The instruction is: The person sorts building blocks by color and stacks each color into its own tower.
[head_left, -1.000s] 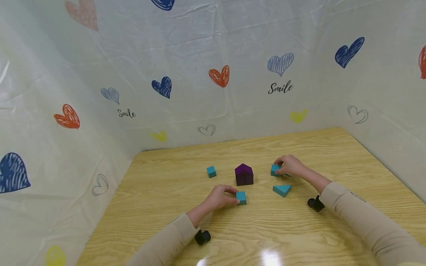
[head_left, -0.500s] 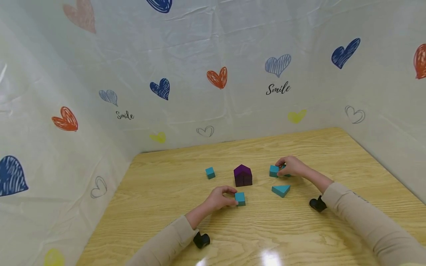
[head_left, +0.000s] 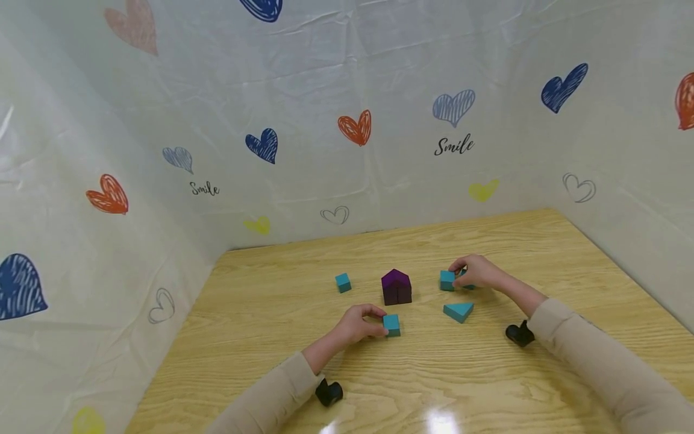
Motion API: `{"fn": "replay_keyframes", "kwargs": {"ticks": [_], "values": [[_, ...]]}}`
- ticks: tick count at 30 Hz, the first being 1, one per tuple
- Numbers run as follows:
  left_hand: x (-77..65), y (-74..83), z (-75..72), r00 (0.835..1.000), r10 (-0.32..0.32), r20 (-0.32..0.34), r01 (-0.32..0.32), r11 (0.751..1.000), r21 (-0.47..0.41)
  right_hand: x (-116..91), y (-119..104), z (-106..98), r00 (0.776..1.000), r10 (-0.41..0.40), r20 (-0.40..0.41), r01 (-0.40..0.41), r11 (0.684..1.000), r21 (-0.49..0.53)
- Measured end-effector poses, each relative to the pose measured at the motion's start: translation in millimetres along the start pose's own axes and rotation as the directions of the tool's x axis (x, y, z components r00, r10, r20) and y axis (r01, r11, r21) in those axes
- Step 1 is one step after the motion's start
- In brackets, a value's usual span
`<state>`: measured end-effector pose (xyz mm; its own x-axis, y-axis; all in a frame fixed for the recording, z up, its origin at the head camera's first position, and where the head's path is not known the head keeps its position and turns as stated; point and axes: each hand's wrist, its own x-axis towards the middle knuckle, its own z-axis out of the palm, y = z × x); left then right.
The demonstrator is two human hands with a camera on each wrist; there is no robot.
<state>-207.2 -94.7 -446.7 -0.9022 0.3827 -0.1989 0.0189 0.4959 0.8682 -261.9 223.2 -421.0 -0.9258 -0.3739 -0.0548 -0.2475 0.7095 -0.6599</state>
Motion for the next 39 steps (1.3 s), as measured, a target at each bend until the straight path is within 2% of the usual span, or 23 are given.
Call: {"fn": "replay_keyframes", "kwargs": {"ticks": [4, 11, 17, 24, 31, 39], "values": [[-0.8, 1.0, -0.2, 1.000, 0.000, 0.002, 0.000, 1.000, 0.006, -5.4, -6.2, -2.2, 1.000, -0.006, -0.004, 0.006, 1.000, 0.019], [-3.7, 2.9, -1.5, 1.000, 0.006, 0.003, -0.006, 1.000, 0.001, -15.7, -17.5, -2.5, 1.000, -0.014, 0.005, 0.013, 0.992, 0.124], [-3.4, 2.1, -2.0, 1.000, 0.006, 0.006, -0.006, 1.000, 0.003, -23.0, -26.9, 3.4, 0.999, -0.048, 0.005, 0.046, 0.990, 0.135], [-1.4, 0.9, -1.8, 1.000, 0.018, 0.007, -0.018, 1.000, 0.021, -28.7, -39.1, 17.7, 0.997, -0.077, 0.029, 0.072, 0.985, 0.158], [-0.4, 1.1, -1.8, 1.000, 0.022, -0.001, -0.022, 0.999, 0.029, -30.3, -52.6, 35.5, 0.993, -0.116, 0.007, 0.113, 0.982, 0.153], [0.3, 0.4, 0.4, 1.000, 0.015, -0.012, -0.015, 1.000, 0.008, -24.9, -64.3, 56.9, 0.996, -0.073, 0.057, 0.063, 0.984, 0.165]]}}
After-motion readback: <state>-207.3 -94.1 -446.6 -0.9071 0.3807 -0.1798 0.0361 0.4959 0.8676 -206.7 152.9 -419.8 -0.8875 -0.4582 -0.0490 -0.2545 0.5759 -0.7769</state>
